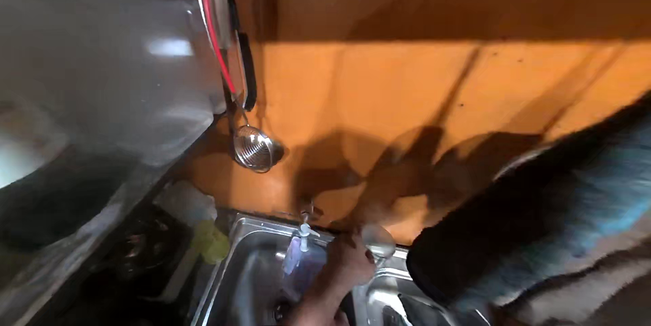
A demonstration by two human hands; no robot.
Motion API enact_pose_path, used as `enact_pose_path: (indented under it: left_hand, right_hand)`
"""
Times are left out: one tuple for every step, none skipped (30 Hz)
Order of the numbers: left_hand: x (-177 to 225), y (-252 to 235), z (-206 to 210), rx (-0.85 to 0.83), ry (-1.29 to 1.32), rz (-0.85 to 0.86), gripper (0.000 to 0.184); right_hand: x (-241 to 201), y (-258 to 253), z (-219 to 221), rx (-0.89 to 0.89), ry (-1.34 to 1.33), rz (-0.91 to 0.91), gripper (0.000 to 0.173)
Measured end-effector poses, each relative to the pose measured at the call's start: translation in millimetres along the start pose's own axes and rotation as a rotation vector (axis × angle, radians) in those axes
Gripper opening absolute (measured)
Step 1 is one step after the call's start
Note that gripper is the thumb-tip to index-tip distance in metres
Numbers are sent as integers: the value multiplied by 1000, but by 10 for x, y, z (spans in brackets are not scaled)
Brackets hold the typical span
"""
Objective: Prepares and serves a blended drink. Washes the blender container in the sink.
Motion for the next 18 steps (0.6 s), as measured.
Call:
enact_pose_path:
  left_hand:
    - [-175, 39, 41, -26, -23, -45, 59]
    - [-431, 116, 130, -27, -68, -129, 62]
    - [-741, 162, 242, -12, -115, -236, 74]
    - [-1071, 123, 327, 7, -146, -348, 86]
    - [-1350, 36, 328, 8, -98, -446, 92]
    - [-1559, -80, 301, -20, -12, -487, 97]
    - [-1729, -198, 307, -58, 88, -473, 96]
    - [-1846, -286, 336, -92, 170, -436, 93]
    - [-1925, -364, 368, -95, 223, -380, 90]
    - [-1972, -421, 389, -83, 273, -314, 85]
    - [-2002, -443, 413, -86, 320, -252, 79]
    - [-2023, -444, 443, -94, 352, -203, 73]
    - [-2015, -425, 448, -102, 370, -189, 69]
    - [-2017, -414, 441, -106, 391, -204, 67]
    - [-2047, -430, 434, -118, 444, -227, 67]
    - [-2085, -460, 432, -140, 529, -254, 69]
    - [-2084, -455, 478, -162, 617, -270, 70]
    - [-2071, -432, 538, -175, 680, -282, 69]
  right_hand:
    - [114, -117, 3, 42, -6, -65, 33]
    - [214, -199, -45, 51, 0, -109, 32]
    - [278, -274, -128, 50, 28, -139, 33]
    - [261, -313, -214, 52, 84, -161, 39]
    - [168, -312, -278, 81, 179, -206, 47]
    - [13, -296, -296, 141, 282, -291, 54]
    - [-166, -290, -242, 198, 327, -396, 51]
    - [-349, -325, -120, 212, 324, -449, 39]
    - [-526, -444, 37, 170, 280, -419, 28]
    - [-664, -649, 193, 81, 217, -297, 23]
    - [-721, -879, 350, 17, 142, -147, 23]
    - [-743, -1058, 488, -18, 120, -3, 28]
    - [-781, -1158, 572, -50, 188, 102, 36]
    - [-821, -1192, 629, -65, 233, 146, 41]
    - [-868, -1198, 655, -95, 243, 163, 44]
    - [-895, -1199, 653, -168, 236, 159, 44]
    - [-823, -1163, 618, -246, 204, 131, 43]
    - [-712, -1118, 600, -286, 201, 89, 42]
Point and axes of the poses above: each hand's wrist, its own y-axis away from the middle knuckle, its own z-axis out of the palm, x = y × z, the point moved 1 cm from there along -y, towards the middle knuckle, and after that the axes turned 6 degrees about -z, right-handed, at the moved point
